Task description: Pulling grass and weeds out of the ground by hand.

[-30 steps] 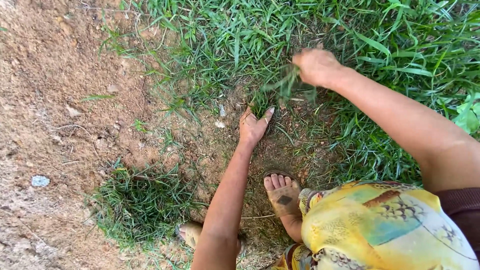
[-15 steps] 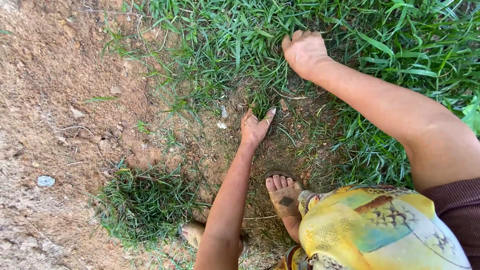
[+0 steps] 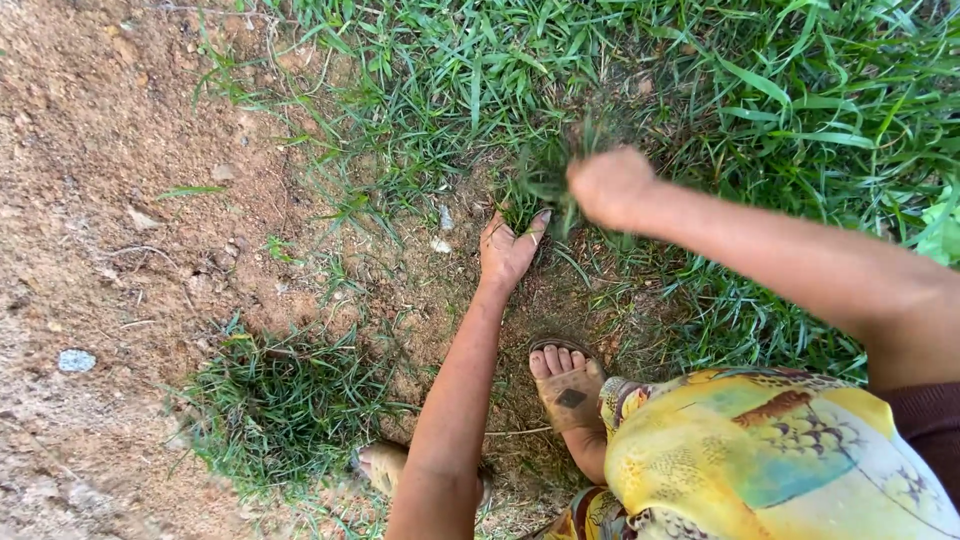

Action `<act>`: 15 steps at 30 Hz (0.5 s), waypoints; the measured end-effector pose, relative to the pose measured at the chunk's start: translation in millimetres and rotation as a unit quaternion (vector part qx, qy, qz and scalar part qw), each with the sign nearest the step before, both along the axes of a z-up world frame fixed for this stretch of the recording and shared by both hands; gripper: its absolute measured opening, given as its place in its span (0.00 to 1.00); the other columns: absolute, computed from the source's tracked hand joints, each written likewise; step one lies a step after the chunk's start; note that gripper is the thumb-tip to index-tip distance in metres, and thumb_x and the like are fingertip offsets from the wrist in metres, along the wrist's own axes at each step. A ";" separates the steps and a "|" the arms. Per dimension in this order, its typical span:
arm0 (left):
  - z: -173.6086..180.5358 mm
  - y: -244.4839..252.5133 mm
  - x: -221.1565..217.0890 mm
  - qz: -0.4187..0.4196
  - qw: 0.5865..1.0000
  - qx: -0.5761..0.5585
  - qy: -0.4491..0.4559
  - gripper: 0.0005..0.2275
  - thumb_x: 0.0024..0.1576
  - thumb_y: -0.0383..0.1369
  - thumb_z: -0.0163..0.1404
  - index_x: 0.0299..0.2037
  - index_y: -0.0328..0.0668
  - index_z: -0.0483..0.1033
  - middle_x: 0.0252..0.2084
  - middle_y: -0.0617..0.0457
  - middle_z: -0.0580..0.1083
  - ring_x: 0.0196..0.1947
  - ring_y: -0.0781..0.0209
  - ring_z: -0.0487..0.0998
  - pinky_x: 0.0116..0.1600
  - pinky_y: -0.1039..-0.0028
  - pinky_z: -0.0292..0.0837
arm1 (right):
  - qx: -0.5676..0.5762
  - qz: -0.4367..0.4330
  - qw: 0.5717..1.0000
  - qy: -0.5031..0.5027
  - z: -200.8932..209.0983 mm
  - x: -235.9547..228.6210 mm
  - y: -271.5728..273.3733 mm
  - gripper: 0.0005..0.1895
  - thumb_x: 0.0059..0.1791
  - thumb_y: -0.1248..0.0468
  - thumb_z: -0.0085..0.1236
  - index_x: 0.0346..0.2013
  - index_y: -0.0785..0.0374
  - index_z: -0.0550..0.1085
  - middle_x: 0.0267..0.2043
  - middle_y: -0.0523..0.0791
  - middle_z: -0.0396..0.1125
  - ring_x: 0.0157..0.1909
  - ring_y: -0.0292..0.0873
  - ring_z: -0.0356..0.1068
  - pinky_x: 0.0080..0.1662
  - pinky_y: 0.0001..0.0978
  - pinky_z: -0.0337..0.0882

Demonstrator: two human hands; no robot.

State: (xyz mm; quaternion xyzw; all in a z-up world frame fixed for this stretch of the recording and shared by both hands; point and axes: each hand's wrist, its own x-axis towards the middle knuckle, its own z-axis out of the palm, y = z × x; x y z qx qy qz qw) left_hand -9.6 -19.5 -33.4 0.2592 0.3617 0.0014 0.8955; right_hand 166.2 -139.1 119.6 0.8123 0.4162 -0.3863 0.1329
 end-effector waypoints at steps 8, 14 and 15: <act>13.0 2.3 4.9 -0.168 0.936 0.305 0.045 0.19 0.58 0.32 0.58 0.57 0.36 0.70 0.52 0.55 0.80 0.50 0.65 0.79 0.59 0.77 0.71 | 0.056 -0.071 0.995 -0.035 8.7 43.1 -13.0 0.09 0.54 0.70 0.46 0.46 0.72 0.69 0.46 0.57 0.59 0.40 0.49 0.66 0.39 0.43 0.76; 14.7 -1.6 -1.7 -0.133 0.947 0.293 0.025 0.19 0.57 0.29 0.60 0.57 0.35 0.71 0.52 0.54 0.79 0.49 0.66 0.78 0.58 0.78 0.72 | 0.136 0.020 0.962 -0.235 0.0 28.7 -22.7 0.17 0.38 0.72 0.54 0.42 0.62 0.73 0.56 0.55 0.62 0.56 0.54 0.63 0.56 0.47 0.71; 22.0 -1.4 -0.7 -0.144 0.931 0.335 0.032 0.20 0.56 0.28 0.61 0.57 0.35 0.71 0.51 0.54 0.79 0.48 0.65 0.78 0.57 0.77 0.73 | 0.086 0.040 0.977 -0.193 8.7 16.0 -19.3 0.16 0.37 0.76 0.53 0.39 0.63 0.72 0.51 0.55 0.63 0.57 0.54 0.62 0.59 0.48 0.69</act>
